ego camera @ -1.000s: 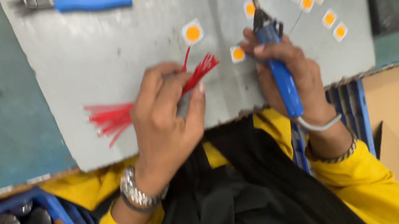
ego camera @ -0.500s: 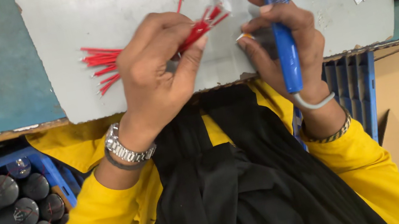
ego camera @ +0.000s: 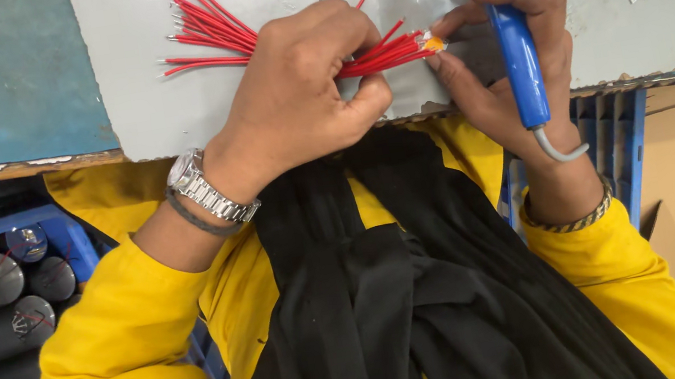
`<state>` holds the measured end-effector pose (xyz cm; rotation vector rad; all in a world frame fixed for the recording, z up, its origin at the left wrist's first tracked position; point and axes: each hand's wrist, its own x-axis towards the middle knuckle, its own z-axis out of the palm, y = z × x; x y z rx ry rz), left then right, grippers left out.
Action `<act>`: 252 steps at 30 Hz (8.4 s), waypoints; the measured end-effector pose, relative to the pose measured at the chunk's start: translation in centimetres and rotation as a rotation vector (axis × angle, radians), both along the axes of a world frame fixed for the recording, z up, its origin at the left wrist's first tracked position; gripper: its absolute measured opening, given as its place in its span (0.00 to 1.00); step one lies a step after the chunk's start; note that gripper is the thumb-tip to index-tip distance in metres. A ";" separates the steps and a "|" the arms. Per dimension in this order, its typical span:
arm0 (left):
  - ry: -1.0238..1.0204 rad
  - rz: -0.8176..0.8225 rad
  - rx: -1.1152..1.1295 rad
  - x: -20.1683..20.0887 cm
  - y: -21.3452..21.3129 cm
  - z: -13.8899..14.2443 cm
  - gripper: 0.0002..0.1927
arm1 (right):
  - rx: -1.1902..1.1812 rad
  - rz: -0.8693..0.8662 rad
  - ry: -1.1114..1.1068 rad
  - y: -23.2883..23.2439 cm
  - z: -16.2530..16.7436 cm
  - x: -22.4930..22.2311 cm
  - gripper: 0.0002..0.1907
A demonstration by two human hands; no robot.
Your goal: The person trims red insulated wires with blue-handled pliers, dips the stripped ends into a small cup of flux paste, and solders the wire ends onto the contact pads of square LED chips on the workbench, placing each finished LED aside as they work through the bundle.
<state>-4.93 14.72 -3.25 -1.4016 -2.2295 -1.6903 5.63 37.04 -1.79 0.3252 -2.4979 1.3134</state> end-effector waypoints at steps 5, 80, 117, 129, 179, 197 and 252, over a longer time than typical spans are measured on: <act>0.051 -0.034 -0.057 0.1 -0.1 0.2 0.10 | -0.014 0.013 -0.002 0.3 -0.4 0.0 0.32; 0.441 -0.010 -0.415 0.9 1.1 1.5 0.04 | -0.403 -0.404 0.185 5.7 2.5 6.6 0.13; 0.410 0.031 -0.388 1.5 1.5 1.2 0.04 | -0.016 -0.161 0.068 3.2 6.9 3.0 0.10; 0.408 0.043 -0.387 1.6 1.6 1.2 0.02 | -0.130 -0.280 0.118 3.4 5.9 3.4 0.11; 0.368 0.071 -0.379 2.0 1.8 0.9 0.05 | -0.107 -0.180 0.127 4.4 5.7 2.6 0.11; 0.309 0.013 -0.390 1.1 1.9 1.7 0.08 | -0.283 -0.423 0.177 7.2 4.6 -0.4 0.22; 0.005 0.467 -0.156 -2.3 -2.9 2.3 0.09 | 0.234 0.439 -0.234 4.2 2.6 -10.4 0.28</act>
